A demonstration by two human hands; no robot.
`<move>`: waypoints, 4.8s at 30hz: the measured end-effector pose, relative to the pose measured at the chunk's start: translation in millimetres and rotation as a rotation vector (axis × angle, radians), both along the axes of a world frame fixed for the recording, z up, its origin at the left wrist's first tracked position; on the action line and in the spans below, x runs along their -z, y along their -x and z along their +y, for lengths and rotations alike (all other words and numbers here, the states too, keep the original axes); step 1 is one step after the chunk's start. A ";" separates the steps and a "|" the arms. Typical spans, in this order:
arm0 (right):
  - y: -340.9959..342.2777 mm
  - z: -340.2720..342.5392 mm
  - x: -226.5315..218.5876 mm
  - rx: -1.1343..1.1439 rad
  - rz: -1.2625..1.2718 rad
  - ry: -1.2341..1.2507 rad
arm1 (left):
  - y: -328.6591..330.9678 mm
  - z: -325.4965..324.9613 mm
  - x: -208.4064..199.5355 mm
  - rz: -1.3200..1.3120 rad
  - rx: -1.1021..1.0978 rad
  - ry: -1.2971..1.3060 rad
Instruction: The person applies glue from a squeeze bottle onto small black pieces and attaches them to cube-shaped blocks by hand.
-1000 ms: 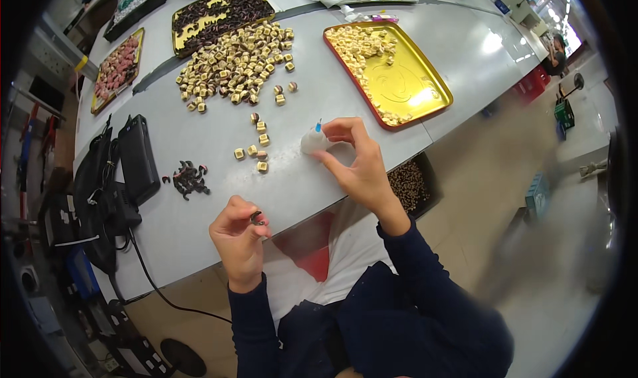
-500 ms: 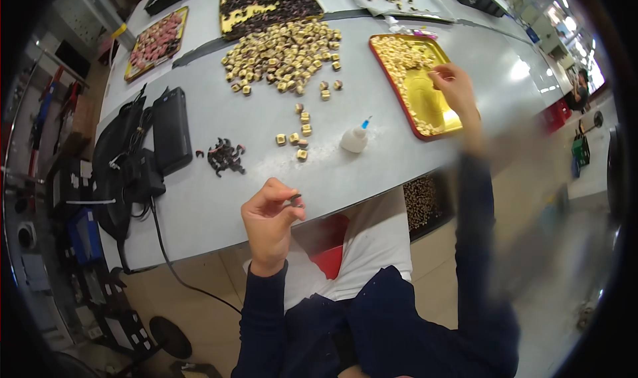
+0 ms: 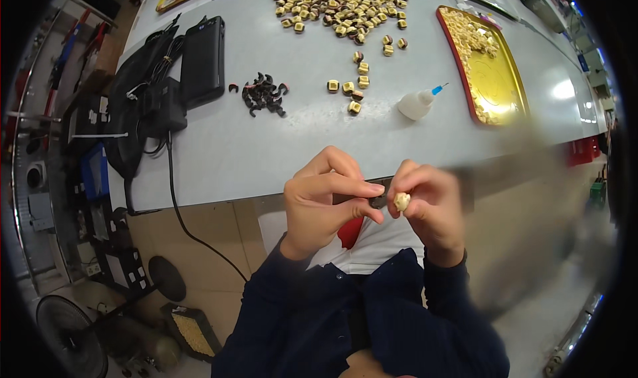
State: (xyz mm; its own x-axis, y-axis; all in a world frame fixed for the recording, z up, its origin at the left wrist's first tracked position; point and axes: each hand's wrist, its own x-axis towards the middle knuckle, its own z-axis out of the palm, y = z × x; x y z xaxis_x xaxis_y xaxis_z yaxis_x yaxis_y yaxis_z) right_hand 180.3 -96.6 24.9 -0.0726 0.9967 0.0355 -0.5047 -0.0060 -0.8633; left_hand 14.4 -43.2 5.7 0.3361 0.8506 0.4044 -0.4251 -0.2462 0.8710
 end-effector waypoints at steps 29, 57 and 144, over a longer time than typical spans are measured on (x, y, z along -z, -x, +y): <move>42.2 72.1 13.0 0.759 -1.265 -0.564 | 48.8 60.5 9.5 0.919 -0.743 -0.353; -22.7 44.9 8.0 0.484 -0.420 -0.207 | 13.0 11.6 5.2 -0.048 0.005 0.369; -237.0 145.8 2.3 0.731 -1.592 -0.369 | 8.4 -0.6 15.1 0.007 -0.147 0.198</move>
State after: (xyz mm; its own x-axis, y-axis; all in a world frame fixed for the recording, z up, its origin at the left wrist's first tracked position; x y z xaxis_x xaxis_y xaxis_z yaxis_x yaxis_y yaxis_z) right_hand 417.3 49.2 22.6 0.1519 0.7965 0.5852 0.9206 0.1015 -0.3771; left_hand 6.0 -43.8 -9.5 0.2050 0.9531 0.2226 -0.3910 -0.1287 0.9113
